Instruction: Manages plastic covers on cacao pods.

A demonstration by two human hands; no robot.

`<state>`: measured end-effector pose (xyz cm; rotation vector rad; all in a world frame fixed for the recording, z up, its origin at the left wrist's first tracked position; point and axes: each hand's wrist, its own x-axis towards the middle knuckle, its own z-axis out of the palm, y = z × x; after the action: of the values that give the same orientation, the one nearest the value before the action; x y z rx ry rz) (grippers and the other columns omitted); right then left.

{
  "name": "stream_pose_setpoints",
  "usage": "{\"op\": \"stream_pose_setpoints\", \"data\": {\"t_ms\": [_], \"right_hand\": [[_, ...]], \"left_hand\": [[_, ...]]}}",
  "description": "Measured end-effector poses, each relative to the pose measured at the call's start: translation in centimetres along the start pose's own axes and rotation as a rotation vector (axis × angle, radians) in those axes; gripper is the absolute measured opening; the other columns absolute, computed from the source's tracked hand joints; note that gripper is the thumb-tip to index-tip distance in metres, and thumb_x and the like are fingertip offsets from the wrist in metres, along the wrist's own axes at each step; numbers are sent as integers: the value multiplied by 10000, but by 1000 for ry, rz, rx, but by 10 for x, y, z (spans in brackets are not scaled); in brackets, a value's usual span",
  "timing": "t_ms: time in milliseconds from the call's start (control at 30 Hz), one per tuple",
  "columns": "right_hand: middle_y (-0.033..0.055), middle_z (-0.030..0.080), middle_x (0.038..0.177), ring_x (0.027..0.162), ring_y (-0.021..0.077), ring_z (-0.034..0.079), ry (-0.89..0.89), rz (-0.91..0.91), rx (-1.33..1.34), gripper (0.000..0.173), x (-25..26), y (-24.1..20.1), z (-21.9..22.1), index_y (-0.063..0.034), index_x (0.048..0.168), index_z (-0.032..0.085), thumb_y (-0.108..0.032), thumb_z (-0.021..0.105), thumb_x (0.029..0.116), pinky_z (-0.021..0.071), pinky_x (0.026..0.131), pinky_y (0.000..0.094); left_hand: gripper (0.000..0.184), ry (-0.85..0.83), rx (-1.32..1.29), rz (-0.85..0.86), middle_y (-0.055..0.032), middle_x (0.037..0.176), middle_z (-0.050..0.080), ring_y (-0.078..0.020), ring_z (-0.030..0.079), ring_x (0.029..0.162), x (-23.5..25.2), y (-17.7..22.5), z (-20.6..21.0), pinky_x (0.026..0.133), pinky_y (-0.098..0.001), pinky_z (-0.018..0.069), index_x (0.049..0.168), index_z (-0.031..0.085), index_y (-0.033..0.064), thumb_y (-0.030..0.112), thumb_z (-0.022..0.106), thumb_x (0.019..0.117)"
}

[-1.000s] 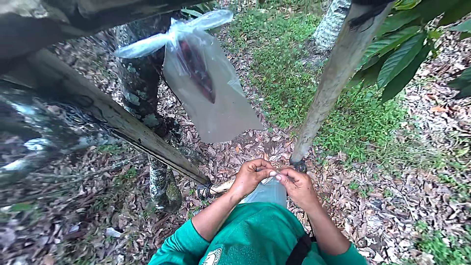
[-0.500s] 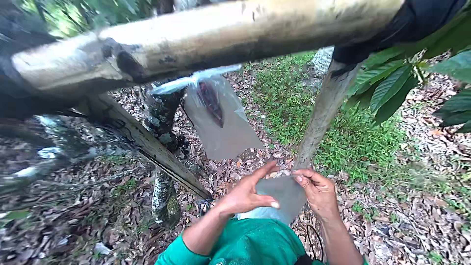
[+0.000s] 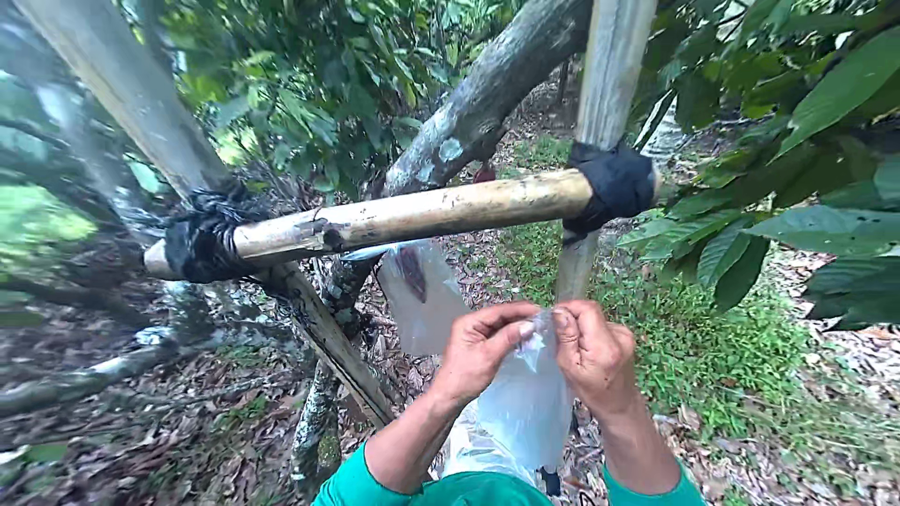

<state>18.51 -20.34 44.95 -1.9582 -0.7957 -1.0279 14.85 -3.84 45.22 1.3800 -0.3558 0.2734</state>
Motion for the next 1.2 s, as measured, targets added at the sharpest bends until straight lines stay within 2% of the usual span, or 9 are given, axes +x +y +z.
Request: {"op": "stream_pose_setpoints", "data": {"t_ms": [167, 333, 533, 667, 867, 967, 1033, 1100, 1200], "right_hand": [[72, 579, 571, 444, 197, 559, -19, -28, -58, 303, 28, 6, -2, 5, 976, 679, -253, 544, 1059, 437, 413, 359], [-38, 669, 849, 710, 34, 666, 223, 332, 439, 274, 69, 52, -32, -42, 1238, 601, -231, 453, 1105, 599, 657, 250], [-5, 693, 1015, 918, 63, 669, -513, 665, 871, 248, 119, 104, 26, -71, 1212, 615, -94, 639, 966, 584, 839, 287], [18, 717, 1013, 873, 84, 686, -701, 487, 693, 410, 128, 96, 29, -128, 1212, 674, -250, 833, 854, 593, 746, 297], [253, 642, 972, 894, 317, 636, -573, 149, 146, 243, 154, 60, 12, 115, 1087, 623, 29, 701, 874, 517, 783, 485], [71, 612, 933, 833, 71, 591, -522, 500, 478, 210, 134, 90, 23, 44, 1145, 603, 42, 634, 937, 528, 758, 265], [52, 611, 923, 816, 49, 587, -492, 579, 587, 217, 132, 97, 28, 26, 1154, 598, 27, 631, 940, 529, 742, 256], [30, 597, 872, 763, 57, 579, -498, 455, 496, 175, 140, 88, 29, -42, 1102, 609, -45, 654, 934, 514, 674, 275], [77, 727, 1104, 956, 151, 698, -685, 136, 470, 414, 156, 107, 40, -109, 1267, 676, -85, 697, 854, 597, 825, 383]], "left_hand": [[146, 262, -41, -9, 39, 723, 645, -10, 564, 569, 26, 5, 7, 533, -181, 505, 978, 720, 135, 181, 591, 1028], [146, 418, 99, 40, 29, 785, 630, -36, 570, 638, 57, -10, 7, 588, -207, 507, 1009, 693, 124, 208, 580, 1048], [206, 512, 141, 38, 15, 756, 612, -54, 537, 625, 93, -34, 8, 586, -234, 473, 975, 696, 89, 251, 591, 1046], [245, 619, 27, 29, -11, 711, 633, -76, 579, 614, 109, -33, 10, 597, -257, 510, 882, 680, 48, 223, 606, 1036], [227, 697, -163, 65, -12, 666, 595, -77, 576, 577, 105, -34, 9, 565, -249, 513, 895, 633, 42, 171, 545, 1060], [119, 618, -243, 184, -2, 835, 676, -61, 645, 722, 98, -33, 5, 687, -245, 568, 1096, 637, 56, 101, 543, 1039], [214, 588, -273, 228, -21, 1010, 694, -82, 672, 887, 95, -32, 1, 822, -285, 580, 1246, 562, 69, 73, 520, 1036], [238, 642, -287, 257, -26, 1045, 696, -96, 671, 930, 96, -32, -2, 854, -302, 576, 1269, 565, 79, 74, 531, 1033], [255, 673, -213, 289, -2, 1091, 710, -87, 665, 1016, 93, -32, -10, 946, -304, 549, 1277, 591, 93, 93, 576, 1023]]}}
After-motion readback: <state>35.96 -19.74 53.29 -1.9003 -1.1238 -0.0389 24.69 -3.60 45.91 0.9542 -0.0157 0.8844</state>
